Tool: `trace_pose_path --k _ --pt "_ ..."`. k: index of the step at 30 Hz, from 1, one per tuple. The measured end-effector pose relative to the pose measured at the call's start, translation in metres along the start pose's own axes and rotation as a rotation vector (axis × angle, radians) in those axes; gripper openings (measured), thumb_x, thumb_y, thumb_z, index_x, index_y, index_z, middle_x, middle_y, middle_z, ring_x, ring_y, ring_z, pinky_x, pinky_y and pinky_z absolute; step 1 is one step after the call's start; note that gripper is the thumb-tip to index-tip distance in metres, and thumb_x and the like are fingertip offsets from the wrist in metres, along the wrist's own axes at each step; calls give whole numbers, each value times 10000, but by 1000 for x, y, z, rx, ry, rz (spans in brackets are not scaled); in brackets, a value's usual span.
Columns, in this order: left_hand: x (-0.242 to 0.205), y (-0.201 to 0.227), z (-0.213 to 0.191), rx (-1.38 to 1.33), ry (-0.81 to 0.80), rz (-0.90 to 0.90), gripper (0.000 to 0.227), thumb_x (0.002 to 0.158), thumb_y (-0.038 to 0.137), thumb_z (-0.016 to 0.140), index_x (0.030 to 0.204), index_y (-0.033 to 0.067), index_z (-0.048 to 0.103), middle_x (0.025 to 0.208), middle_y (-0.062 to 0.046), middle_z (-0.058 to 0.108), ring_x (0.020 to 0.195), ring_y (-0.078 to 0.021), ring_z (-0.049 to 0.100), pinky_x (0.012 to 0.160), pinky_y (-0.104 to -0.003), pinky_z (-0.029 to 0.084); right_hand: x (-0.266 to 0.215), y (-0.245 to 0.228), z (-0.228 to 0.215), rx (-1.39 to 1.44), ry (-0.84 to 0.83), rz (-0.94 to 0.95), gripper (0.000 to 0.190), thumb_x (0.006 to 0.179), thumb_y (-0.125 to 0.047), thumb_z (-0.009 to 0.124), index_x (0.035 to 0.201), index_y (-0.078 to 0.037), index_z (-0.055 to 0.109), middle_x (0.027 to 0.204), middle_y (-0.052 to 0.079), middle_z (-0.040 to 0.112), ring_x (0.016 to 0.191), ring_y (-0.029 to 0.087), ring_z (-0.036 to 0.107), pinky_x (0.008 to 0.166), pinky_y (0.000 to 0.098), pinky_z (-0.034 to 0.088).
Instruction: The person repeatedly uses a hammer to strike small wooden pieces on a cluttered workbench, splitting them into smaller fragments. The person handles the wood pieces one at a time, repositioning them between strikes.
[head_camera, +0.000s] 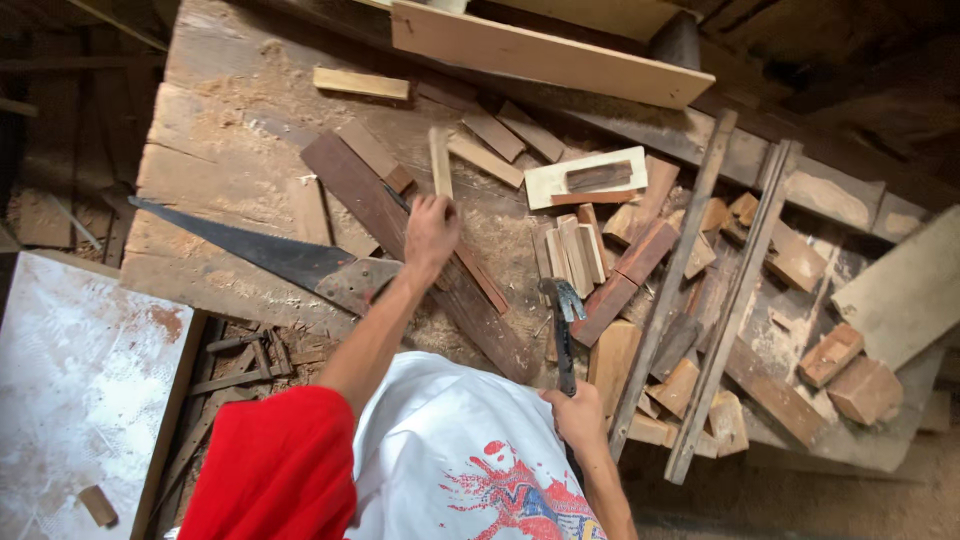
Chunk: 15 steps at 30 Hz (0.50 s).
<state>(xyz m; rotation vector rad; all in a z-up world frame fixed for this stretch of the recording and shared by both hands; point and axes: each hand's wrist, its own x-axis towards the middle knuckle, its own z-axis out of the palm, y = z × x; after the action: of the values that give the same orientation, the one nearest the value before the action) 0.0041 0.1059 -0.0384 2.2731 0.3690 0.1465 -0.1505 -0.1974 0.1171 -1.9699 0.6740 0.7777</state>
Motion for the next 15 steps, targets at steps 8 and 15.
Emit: trace_pose_path --k 8,15 --pt "-41 63 -14 -1022 -142 -841 1074 734 -138 687 1574 195 104 1272 -204 587 1080 -274 676 916 -416 613 -10 1 -3 171 38 138 275 818 -29 733 628 -30 534 473 23 474 340 146 430 343 338 333" --pt "-58 59 -2 -934 -314 -328 887 774 -52 728 1541 182 350 1337 -134 609 1140 -257 662 949 -431 603 -10 5 -10 357 23 136 235 826 -7 703 645 -38 557 460 0 433 323 128 373 333 322 289"
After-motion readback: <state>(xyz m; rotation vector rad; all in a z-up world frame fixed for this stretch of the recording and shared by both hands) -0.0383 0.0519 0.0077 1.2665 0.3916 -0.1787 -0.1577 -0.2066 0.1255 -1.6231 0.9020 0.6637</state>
